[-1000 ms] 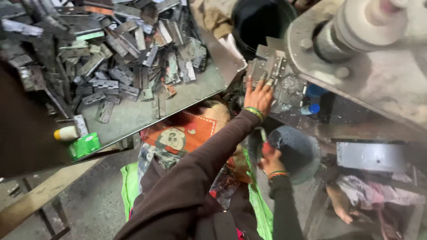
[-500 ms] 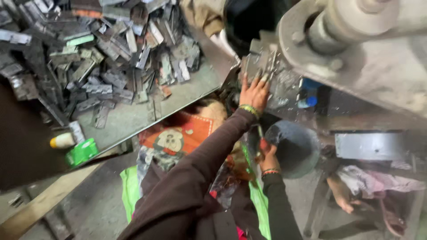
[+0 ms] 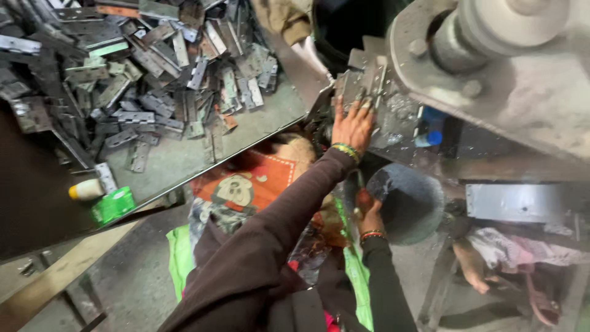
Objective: The person repeatedly picks small metal pieces from a bin, places them into a press machine, and operates the lever to process them. The person continues this cycle throughout the clip.
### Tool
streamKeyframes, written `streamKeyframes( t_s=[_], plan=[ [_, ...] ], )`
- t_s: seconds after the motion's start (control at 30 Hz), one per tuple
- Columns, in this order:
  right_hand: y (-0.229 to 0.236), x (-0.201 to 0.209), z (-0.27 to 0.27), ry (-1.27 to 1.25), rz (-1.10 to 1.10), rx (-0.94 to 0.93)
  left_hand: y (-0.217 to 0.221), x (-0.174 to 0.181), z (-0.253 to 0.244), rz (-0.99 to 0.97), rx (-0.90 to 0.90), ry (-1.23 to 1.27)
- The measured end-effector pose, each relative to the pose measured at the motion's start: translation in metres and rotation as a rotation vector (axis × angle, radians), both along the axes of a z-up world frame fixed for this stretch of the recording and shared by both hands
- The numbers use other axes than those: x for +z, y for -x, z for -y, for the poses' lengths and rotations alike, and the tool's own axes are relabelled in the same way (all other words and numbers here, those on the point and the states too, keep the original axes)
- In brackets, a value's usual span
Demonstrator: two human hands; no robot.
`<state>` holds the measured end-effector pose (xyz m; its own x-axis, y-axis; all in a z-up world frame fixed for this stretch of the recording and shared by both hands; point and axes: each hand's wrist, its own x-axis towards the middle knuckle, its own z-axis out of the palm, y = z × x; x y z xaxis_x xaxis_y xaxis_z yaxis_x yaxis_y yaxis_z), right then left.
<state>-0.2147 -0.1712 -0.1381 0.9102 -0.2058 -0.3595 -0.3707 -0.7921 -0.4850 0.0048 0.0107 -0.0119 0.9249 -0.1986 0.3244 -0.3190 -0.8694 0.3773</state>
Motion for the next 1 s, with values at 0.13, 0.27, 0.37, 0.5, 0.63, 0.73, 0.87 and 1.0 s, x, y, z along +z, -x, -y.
streamKeyframes(
  t_s=[0.13, 0.27, 0.37, 0.5, 0.63, 0.73, 0.87, 1.0],
  plan=[
    [0.009, -0.021, 0.003, 0.062, -0.190, -0.017, 0.006, 0.003, -0.003, 0.051, -0.023, 0.016],
    [-0.009, 0.018, 0.015, -0.074, -0.193, -0.011, -0.001, 0.006, -0.005, -0.001, -0.044, -0.052],
    [-0.004, 0.053, 0.012, -0.133, -0.302, -0.106, -0.009, 0.006, -0.001, -0.050, -0.039, -0.059],
    [-0.006, 0.056, -0.005, 0.082, -0.264, -0.092, -0.025, 0.008, 0.009, 0.004, 0.006, -0.063],
    [-0.011, 0.020, -0.017, 0.142, -0.176, -0.015, -0.026, 0.000, -0.002, -0.081, 0.005, -0.041],
    [0.003, 0.017, 0.001, 0.161, -0.092, 0.006, -0.018, 0.001, 0.015, -0.144, -0.013, 0.026],
    [-0.010, 0.050, 0.008, -0.257, -0.226, -0.170, -0.026, 0.009, 0.008, -0.077, 0.026, -0.122],
    [-0.007, 0.073, 0.011, 0.069, -0.242, -0.033, -0.024, 0.011, 0.019, -0.179, -0.012, -0.114]
  ],
)
